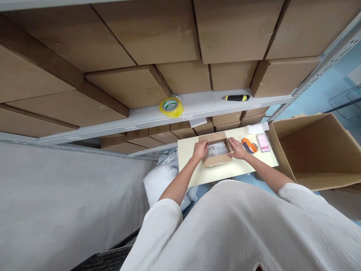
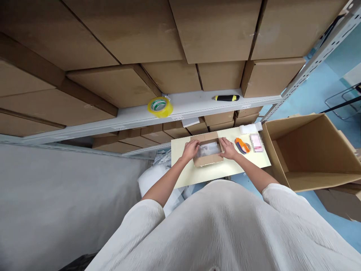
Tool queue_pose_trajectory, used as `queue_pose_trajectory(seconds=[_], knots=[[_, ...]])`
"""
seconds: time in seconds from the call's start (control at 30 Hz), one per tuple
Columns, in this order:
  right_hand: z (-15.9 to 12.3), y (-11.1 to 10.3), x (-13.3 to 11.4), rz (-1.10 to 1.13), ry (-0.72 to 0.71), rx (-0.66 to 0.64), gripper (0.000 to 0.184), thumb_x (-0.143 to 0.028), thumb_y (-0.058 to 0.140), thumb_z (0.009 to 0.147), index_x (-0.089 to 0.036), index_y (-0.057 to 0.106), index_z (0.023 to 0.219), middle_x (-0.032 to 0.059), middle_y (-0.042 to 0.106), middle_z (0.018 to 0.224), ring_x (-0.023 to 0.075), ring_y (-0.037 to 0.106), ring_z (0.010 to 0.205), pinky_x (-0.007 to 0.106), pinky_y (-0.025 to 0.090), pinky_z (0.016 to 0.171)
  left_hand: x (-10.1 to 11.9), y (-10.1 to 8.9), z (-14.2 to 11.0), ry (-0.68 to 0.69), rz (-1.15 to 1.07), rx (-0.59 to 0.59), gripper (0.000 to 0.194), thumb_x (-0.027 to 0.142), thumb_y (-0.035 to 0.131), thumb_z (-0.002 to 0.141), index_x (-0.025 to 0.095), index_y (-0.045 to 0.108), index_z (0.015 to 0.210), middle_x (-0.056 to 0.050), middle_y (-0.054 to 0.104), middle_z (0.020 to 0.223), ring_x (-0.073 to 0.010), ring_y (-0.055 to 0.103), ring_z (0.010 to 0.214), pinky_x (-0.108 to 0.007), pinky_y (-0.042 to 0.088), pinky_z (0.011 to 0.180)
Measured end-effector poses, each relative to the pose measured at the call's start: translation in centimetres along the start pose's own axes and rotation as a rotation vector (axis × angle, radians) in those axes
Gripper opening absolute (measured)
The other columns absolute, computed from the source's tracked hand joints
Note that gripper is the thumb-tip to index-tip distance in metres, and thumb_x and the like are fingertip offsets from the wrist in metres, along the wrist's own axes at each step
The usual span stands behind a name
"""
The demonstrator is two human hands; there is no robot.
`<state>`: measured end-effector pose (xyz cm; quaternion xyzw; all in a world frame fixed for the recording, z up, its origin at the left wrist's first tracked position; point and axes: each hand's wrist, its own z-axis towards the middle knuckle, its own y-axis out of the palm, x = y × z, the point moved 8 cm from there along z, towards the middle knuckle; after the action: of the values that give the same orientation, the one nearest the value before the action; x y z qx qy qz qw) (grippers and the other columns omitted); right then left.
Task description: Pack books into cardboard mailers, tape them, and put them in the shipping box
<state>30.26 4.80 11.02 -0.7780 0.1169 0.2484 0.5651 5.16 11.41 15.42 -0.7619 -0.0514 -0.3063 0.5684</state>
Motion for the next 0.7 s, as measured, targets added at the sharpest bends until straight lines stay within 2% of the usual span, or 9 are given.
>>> queue_pose_trajectory(seconds=[0.13, 0.2, 0.3, 0.37, 0.43, 0.53, 0.6, 0.7], knots=[[-0.3, -1.7, 0.6, -0.013, 0.074, 0.111, 0.096, -0.051, 0.063, 0.097, -0.024, 0.019, 0.178, 0.0181, 0.022, 0.183, 0.0424, 0.026, 0.166, 0.065, 0.027, 0.131, -2.0, -1.4, -1.9, -0.089, -0.009, 0.11, 0.03, 0.018, 0.053, 0.1, 0.025, 0.07, 0.124, -0.012, 0.069, 0.138, -0.0337, 0.058, 0.134, -0.049, 0.041, 0.115], [-0.4, -2.6, 1.4, 0.074, 0.13, 0.196, 0.086, -0.049, 0.055, 0.1, -0.022, 0.025, 0.176, 0.0189, 0.03, 0.179, 0.0409, 0.038, 0.16, 0.064, 0.034, 0.129, -3.3, -2.2, -3.0, -0.141, -0.038, 0.196, 0.031, 0.017, 0.056, 0.098, 0.025, 0.068, 0.125, -0.012, 0.065, 0.144, -0.0343, 0.056, 0.138, -0.05, 0.043, 0.115], [-0.3, -3.1, 3.6, 0.359, 0.27, 0.281, 0.074, -0.049, 0.048, 0.102, -0.02, 0.037, 0.169, 0.0201, 0.056, 0.16, 0.035, 0.066, 0.133, 0.058, 0.055, 0.114, -5.5, -2.7, -4.7, -0.241, -0.134, 0.311, 0.037, 0.018, 0.059, 0.096, 0.022, 0.065, 0.132, -0.015, 0.062, 0.148, -0.0334, 0.059, 0.135, -0.049, 0.045, 0.116], [-0.2, -2.7, 5.0, 0.567, 0.393, 0.281, 0.064, -0.046, 0.044, 0.102, -0.019, 0.047, 0.161, 0.0174, 0.071, 0.138, 0.0303, 0.075, 0.109, 0.054, 0.064, 0.1, -7.2, -2.4, -5.8, -0.335, -0.244, 0.348, 0.04, 0.019, 0.059, 0.096, 0.02, 0.061, 0.136, -0.016, 0.062, 0.146, -0.0292, 0.068, 0.123, -0.045, 0.05, 0.112], [0.0, -2.1, 5.7, 0.73, 0.467, 0.272, 0.053, -0.039, 0.043, 0.101, -0.018, 0.056, 0.149, 0.0139, 0.077, 0.118, 0.0264, 0.078, 0.094, 0.051, 0.067, 0.093, -8.6, -1.7, -6.8, -0.436, -0.381, 0.346, 0.042, 0.02, 0.057, 0.097, 0.019, 0.058, 0.139, -0.015, 0.068, 0.137, -0.0243, 0.073, 0.108, -0.04, 0.054, 0.105], [0.5, -1.7, 5.2, 0.838, 0.445, 0.256, 0.04, -0.032, 0.051, 0.096, -0.019, 0.065, 0.131, 0.0104, 0.079, 0.104, 0.0222, 0.078, 0.084, 0.045, 0.069, 0.089, -9.4, -0.4, -7.6, -0.505, -0.568, 0.322, 0.043, 0.021, 0.053, 0.099, 0.022, 0.054, 0.143, -0.007, 0.078, 0.116, -0.0202, 0.076, 0.102, -0.035, 0.056, 0.099], [1.0, -1.4, 4.5, 0.823, 0.4, 0.236, 0.036, -0.031, 0.058, 0.092, -0.02, 0.067, 0.125, 0.0082, 0.078, 0.098, 0.0213, 0.077, 0.082, 0.043, 0.069, 0.088, -8.8, 0.2, -7.6, -0.473, -0.651, 0.292, 0.045, 0.021, 0.048, 0.101, 0.023, 0.051, 0.146, -0.005, 0.08, 0.113, -0.0184, 0.077, 0.103, -0.034, 0.056, 0.1], [1.6, -0.9, 3.6, 0.73, 0.341, 0.235, 0.04, -0.033, 0.064, 0.085, -0.02, 0.068, 0.123, 0.006, 0.077, 0.098, 0.0219, 0.076, 0.084, 0.043, 0.067, 0.089, -7.0, 0.9, -7.4, -0.365, -0.657, 0.196, 0.052, 0.02, 0.045, 0.1, 0.025, 0.048, 0.152, -0.006, 0.081, 0.122, -0.0186, 0.076, 0.111, -0.035, 0.055, 0.102]])
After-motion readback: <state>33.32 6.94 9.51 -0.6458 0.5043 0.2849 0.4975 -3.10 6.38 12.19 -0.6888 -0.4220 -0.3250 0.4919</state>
